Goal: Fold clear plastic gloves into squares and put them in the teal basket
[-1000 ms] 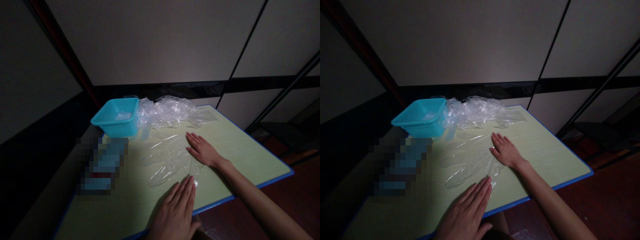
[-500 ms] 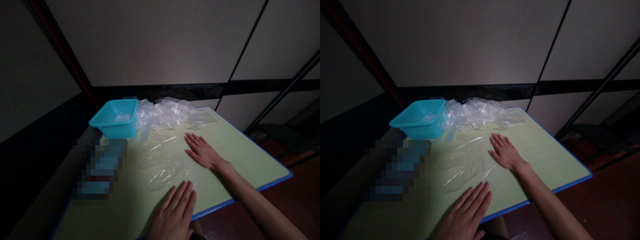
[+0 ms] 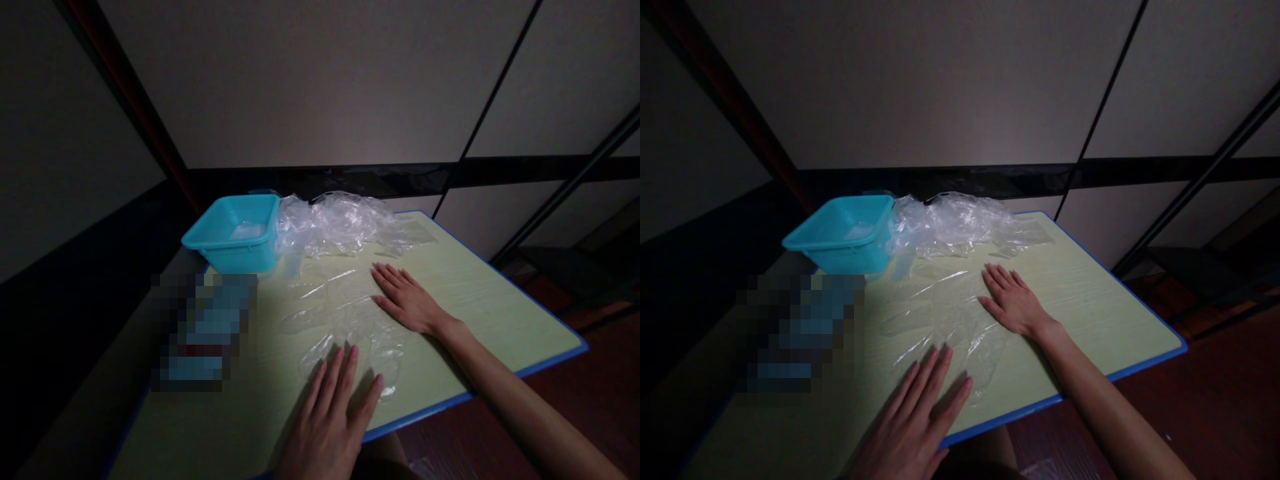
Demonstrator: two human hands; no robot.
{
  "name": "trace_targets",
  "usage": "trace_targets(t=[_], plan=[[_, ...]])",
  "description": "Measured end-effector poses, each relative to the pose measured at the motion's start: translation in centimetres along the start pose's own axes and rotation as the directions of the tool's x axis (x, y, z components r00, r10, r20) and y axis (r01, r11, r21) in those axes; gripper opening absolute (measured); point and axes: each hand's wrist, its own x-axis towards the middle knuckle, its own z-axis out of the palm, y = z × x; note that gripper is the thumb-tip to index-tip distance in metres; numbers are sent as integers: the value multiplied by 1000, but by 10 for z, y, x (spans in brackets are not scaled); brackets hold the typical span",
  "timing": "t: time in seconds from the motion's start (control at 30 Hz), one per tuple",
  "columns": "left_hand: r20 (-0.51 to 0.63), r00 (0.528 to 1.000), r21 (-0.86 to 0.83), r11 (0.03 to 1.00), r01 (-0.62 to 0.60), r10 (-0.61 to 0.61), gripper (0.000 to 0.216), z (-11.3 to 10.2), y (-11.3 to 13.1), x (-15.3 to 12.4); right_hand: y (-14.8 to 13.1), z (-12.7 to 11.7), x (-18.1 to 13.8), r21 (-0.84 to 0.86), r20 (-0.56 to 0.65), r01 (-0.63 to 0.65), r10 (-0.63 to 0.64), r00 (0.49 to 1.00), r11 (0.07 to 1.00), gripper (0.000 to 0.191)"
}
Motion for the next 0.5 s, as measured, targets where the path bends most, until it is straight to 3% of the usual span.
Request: trace_targets(t=[0.27,0.5], plan=[[-85,996,126,992,1,10,60,6,-1,-6,0,1,-1,5,-12,-2,2,1000,1000,61],[-73,997,142,990,8,3,60,7,-2,-5,-1,-1,0,1,13,-7,7,1000,1000,64]])
